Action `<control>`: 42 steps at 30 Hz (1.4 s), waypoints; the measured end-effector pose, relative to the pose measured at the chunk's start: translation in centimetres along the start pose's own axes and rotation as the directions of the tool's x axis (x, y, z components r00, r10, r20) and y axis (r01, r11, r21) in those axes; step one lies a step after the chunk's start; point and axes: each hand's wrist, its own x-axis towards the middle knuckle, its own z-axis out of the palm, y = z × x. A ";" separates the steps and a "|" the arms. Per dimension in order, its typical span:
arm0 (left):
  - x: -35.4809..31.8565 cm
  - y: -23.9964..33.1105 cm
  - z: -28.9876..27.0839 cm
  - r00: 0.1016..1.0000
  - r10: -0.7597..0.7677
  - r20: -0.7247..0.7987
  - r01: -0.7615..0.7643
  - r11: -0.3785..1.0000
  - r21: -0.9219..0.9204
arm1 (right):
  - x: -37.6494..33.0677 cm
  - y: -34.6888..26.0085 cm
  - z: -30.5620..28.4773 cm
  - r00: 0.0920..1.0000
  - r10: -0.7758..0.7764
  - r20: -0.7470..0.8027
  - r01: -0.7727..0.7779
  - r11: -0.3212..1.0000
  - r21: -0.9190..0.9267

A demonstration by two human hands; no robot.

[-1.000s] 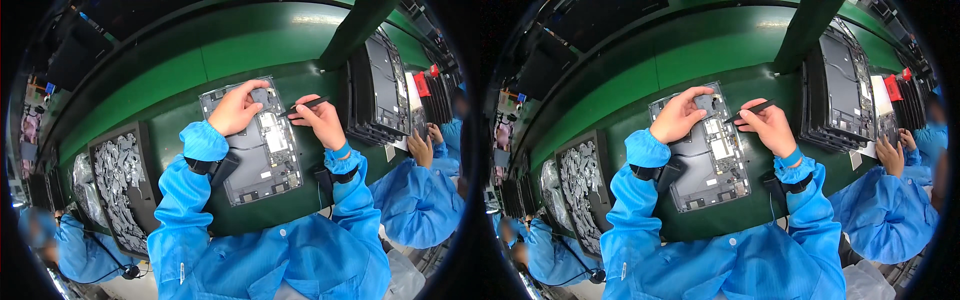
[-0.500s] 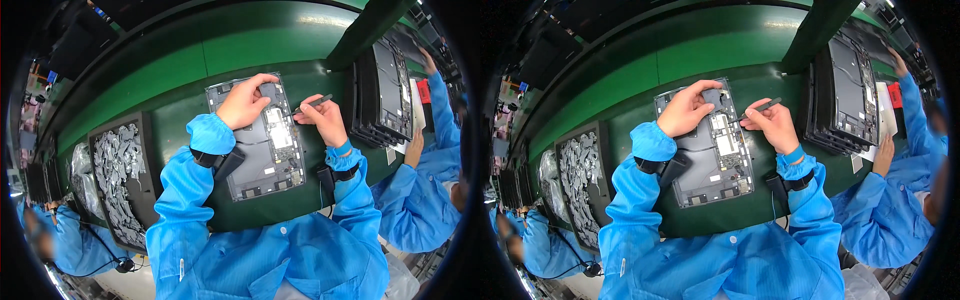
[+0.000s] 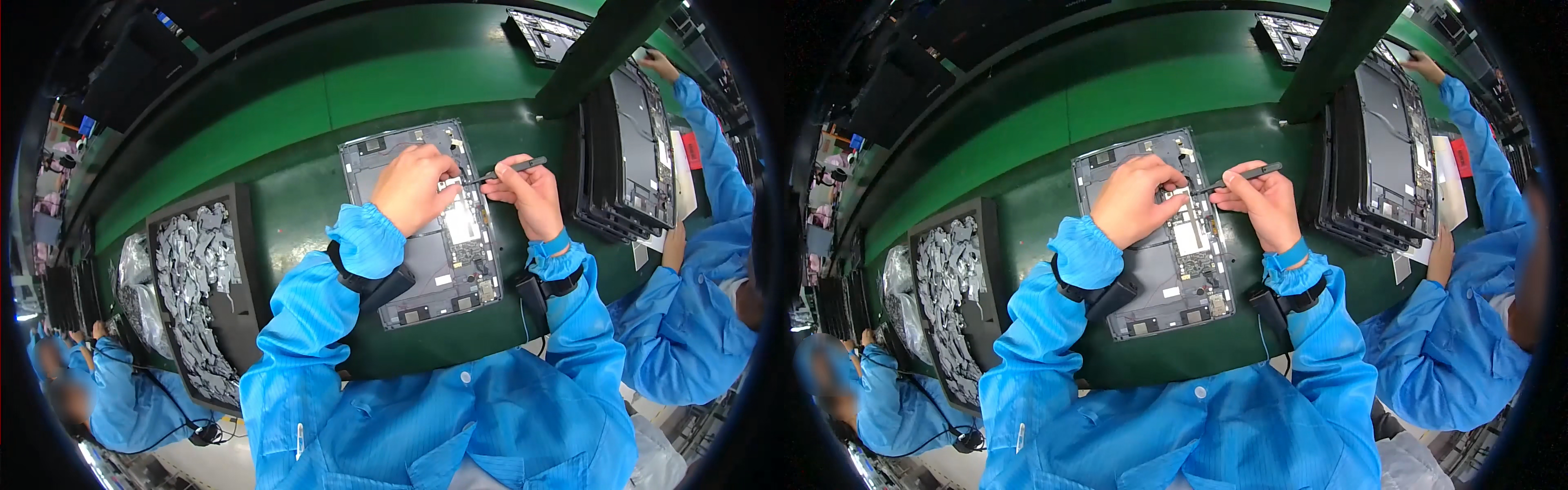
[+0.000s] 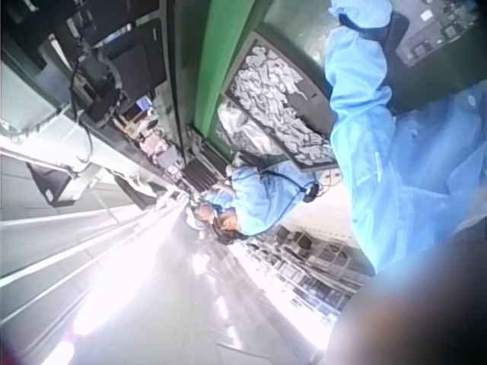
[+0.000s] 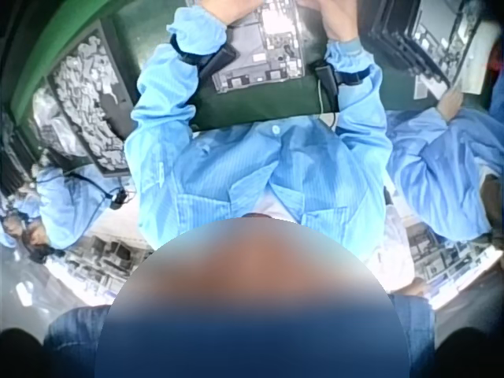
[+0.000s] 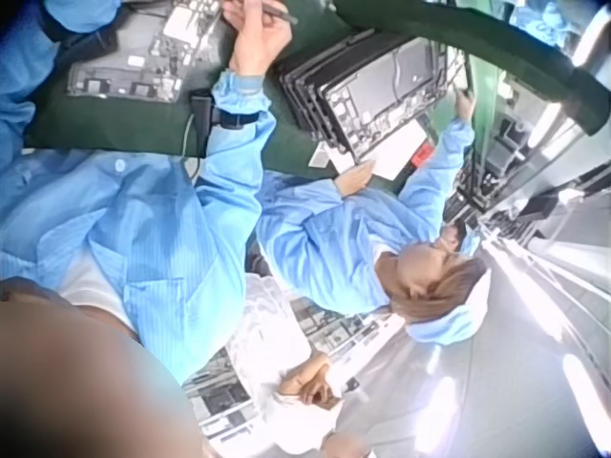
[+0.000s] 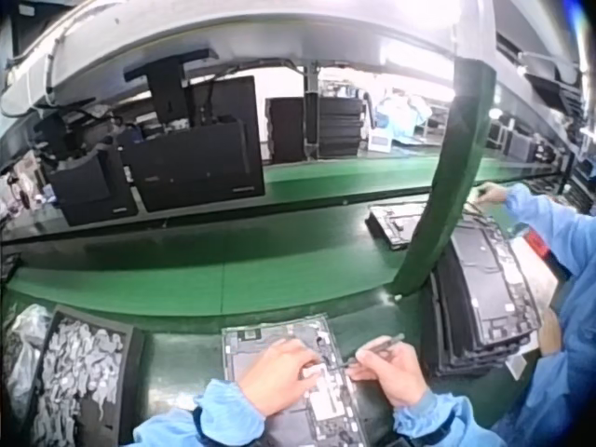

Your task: Assembling internal components of an electronic device on a factory assembly line.

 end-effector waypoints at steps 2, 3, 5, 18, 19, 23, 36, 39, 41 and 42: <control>0.1 0.1 0.2 1.000 -0.010 0.009 0.010 0.999 -0.038 | 0.0 0.0 0.0 1.000 -0.003 -0.007 0.003 1.000 -0.009; 0.2 0.2 0.1 0.998 -0.035 0.044 0.038 0.997 -0.071 | -0.1 0.0 0.1 1.000 -0.008 -0.013 0.008 1.000 -0.019; 0.3 0.2 0.2 0.995 -0.055 0.080 0.063 0.993 -0.104 | 0.0 0.1 0.0 1.000 -0.008 -0.011 0.008 1.000 -0.011; 0.1 0.1 0.8 0.999 -0.006 0.032 0.009 0.995 -0.096 | -0.1 0.0 0.2 1.000 -0.022 -0.010 0.022 1.000 0.006; 0.1 0.1 0.8 1.000 0.006 0.027 -0.004 0.995 -0.101 | -0.1 -0.1 0.3 1.000 -0.022 -0.010 0.022 1.000 0.003; 0.0 0.3 0.2 0.995 -0.089 0.042 0.095 0.976 -0.196 | -0.1 -0.3 0.5 0.995 -0.091 -0.049 0.089 0.995 -0.039; -0.2 -0.2 0.2 0.998 -0.059 0.011 0.060 0.995 -0.085 | 0.4 -0.2 0.7 0.984 -0.173 -0.046 0.167 0.978 -0.123; -0.2 -0.2 0.2 0.998 -0.066 0.015 0.067 0.994 -0.089 | 0.4 -0.3 0.9 0.985 -0.167 -0.050 0.159 0.979 -0.127; -0.2 -0.2 0.2 0.997 -0.076 0.019 0.078 0.992 -0.094 | 0.4 -0.3 0.9 0.986 -0.157 -0.059 0.150 0.982 -0.113; -0.1 -0.3 0.2 0.997 -0.069 0.020 0.071 0.993 -0.092 | 0.4 -0.3 0.9 0.987 -0.148 -0.069 0.141 0.985 -0.098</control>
